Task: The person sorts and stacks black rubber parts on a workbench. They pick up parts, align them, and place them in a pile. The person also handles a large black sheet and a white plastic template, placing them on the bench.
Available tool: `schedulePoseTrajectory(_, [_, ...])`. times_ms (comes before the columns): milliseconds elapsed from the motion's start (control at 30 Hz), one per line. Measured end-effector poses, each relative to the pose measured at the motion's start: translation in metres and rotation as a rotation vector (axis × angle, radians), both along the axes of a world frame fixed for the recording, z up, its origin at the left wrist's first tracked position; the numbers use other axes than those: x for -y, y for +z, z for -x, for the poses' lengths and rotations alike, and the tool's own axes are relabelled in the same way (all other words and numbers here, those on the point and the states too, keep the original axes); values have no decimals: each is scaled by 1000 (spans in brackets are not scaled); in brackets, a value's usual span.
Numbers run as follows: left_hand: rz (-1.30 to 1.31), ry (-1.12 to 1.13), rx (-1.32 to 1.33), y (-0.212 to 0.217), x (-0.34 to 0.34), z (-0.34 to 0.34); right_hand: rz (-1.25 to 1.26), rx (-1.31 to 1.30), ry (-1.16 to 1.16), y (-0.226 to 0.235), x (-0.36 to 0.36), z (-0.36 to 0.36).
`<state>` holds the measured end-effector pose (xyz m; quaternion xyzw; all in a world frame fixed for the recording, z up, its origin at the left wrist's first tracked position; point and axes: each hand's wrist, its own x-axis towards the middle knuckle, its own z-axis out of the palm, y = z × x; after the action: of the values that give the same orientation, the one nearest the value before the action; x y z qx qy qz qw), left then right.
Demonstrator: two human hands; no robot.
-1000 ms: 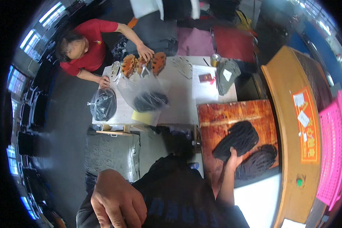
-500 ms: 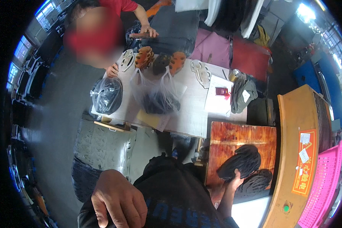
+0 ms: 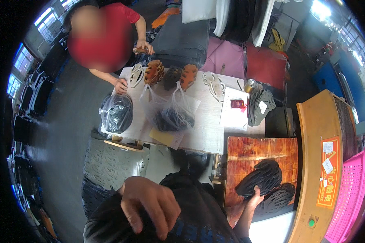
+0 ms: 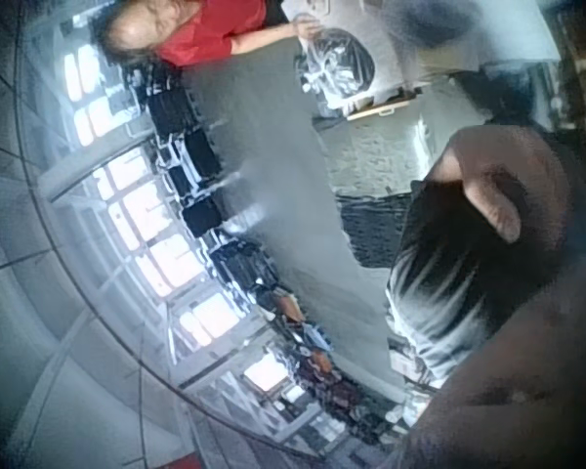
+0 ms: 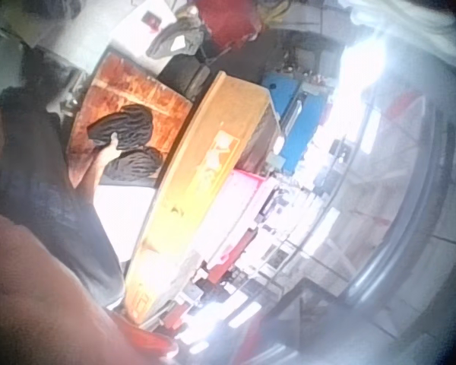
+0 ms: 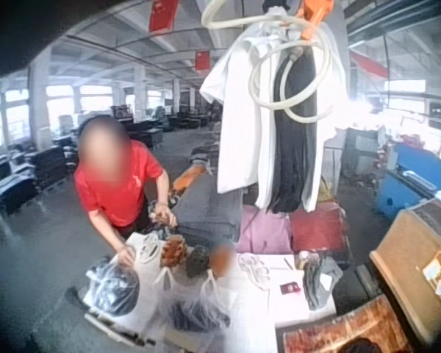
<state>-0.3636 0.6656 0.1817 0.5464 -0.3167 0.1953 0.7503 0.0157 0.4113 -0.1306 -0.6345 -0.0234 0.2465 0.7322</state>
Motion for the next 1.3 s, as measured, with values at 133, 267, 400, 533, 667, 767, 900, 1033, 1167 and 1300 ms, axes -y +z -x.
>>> schedulePoseTrajectory(133, [202,210,-163,-9,-5,16,-79,-73,13,-3,-1,-3])
schedulePoseTrajectory(267, [454,438,-332,-9,-1,38,-65,-85,37,4,-1,-2])
schedulePoseTrajectory(400, [433,608,-559,-26,2,38,-118,-91,85,7,-2,-2])
schedulePoseTrajectory(533, [148,688,-975,-79,2,25,-52,-29,69,-1,-1,-6])
schedulePoseTrajectory(667, [-1019,670,-1433,-156,10,43,25,50,10,-10,2,-11])
schedulePoseTrajectory(767, [-1238,175,-1761,-205,24,92,52,23,-11,-10,2,-11])
schedulePoseTrajectory(900, [-1022,-142,-1592,-240,53,141,95,69,-19,-6,4,-9])
schedulePoseTrajectory(1033, [-933,-125,-1498,-244,55,143,106,35,-37,-7,2,-10])
schedulePoseTrajectory(1167, [-876,-88,-1437,-243,54,138,125,35,-55,-7,1,-11])
schedulePoseTrajectory(1300, [-918,-70,-1469,-255,60,144,51,-15,-37,-2,1,-7])
